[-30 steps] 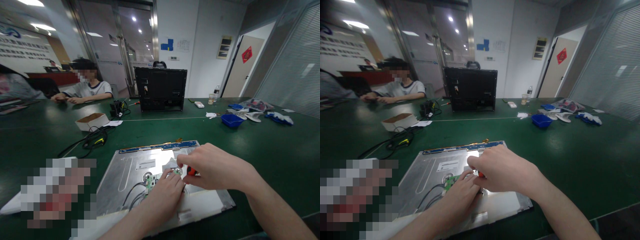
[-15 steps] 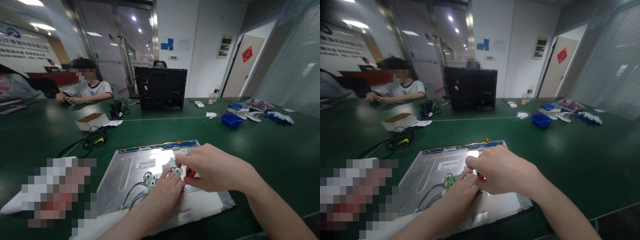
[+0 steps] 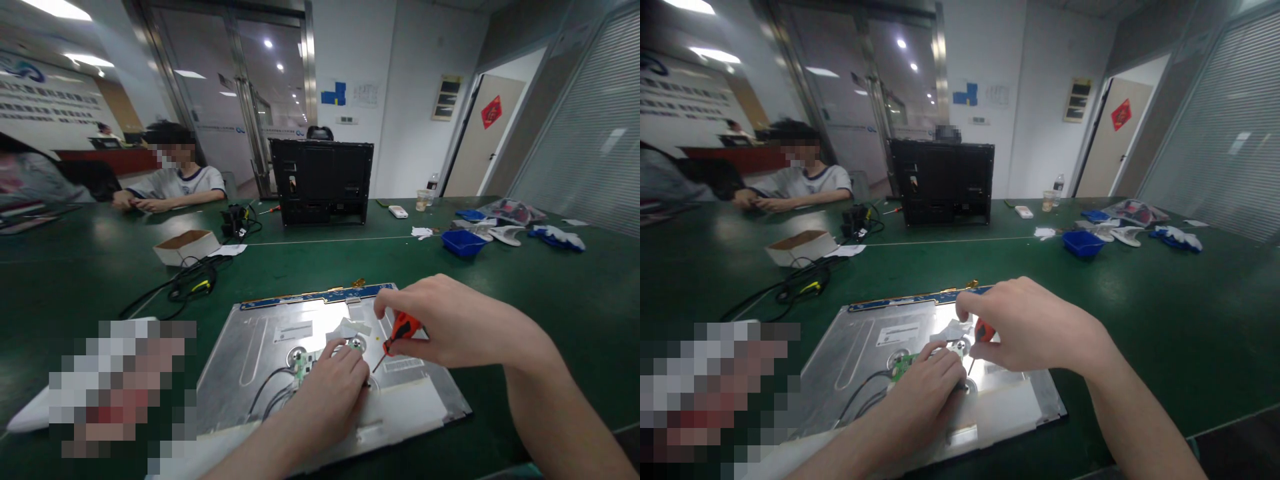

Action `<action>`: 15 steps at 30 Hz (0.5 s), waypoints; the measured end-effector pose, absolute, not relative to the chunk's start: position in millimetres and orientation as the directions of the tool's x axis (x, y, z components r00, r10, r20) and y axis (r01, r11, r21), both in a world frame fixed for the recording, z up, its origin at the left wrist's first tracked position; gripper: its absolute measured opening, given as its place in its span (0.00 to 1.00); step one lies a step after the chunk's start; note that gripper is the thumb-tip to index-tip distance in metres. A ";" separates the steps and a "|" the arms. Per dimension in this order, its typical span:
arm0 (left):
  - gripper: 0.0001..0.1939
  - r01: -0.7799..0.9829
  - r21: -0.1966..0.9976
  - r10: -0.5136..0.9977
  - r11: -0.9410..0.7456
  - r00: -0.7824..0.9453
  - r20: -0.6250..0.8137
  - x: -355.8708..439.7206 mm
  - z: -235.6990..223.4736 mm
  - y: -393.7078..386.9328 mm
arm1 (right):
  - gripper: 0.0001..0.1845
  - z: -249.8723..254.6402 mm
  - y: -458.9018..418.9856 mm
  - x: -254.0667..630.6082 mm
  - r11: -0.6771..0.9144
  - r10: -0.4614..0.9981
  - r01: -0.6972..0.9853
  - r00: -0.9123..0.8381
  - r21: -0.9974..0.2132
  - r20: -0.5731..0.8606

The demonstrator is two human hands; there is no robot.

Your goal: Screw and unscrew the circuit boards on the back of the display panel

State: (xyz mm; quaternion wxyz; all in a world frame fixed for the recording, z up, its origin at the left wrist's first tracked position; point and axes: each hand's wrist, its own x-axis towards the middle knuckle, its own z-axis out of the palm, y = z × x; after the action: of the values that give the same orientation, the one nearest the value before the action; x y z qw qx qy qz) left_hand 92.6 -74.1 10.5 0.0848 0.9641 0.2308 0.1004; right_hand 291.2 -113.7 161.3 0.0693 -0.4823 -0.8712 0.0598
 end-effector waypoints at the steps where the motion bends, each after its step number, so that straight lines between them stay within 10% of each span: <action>1: 0.04 0.427 0.219 0.463 -0.877 0.874 0.149 91.9 12.8 -73.9 | 0.13 164.3 -115.6 295.9 0.506 0.863 0.844 -0.499 -0.178 0.085; 11: 0.09 0.510 0.219 0.553 -0.832 0.724 0.413 27.8 65.1 -66.9 | 0.09 153.3 -143.4 315.5 0.247 0.811 0.953 -0.103 -0.178 0.576; 15: 0.15 0.694 0.122 0.668 -0.709 0.607 0.430 -44.4 51.9 -61.3 | 0.09 79.6 -145.0 294.5 0.088 0.911 0.992 -0.045 -0.086 0.410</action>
State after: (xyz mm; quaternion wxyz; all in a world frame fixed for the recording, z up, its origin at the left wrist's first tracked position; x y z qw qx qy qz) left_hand -44.4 -61.3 51.9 -0.0287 0.8960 0.3802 0.2278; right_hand 294.5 -145.0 79.6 0.1836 -0.6661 -0.7143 -0.1110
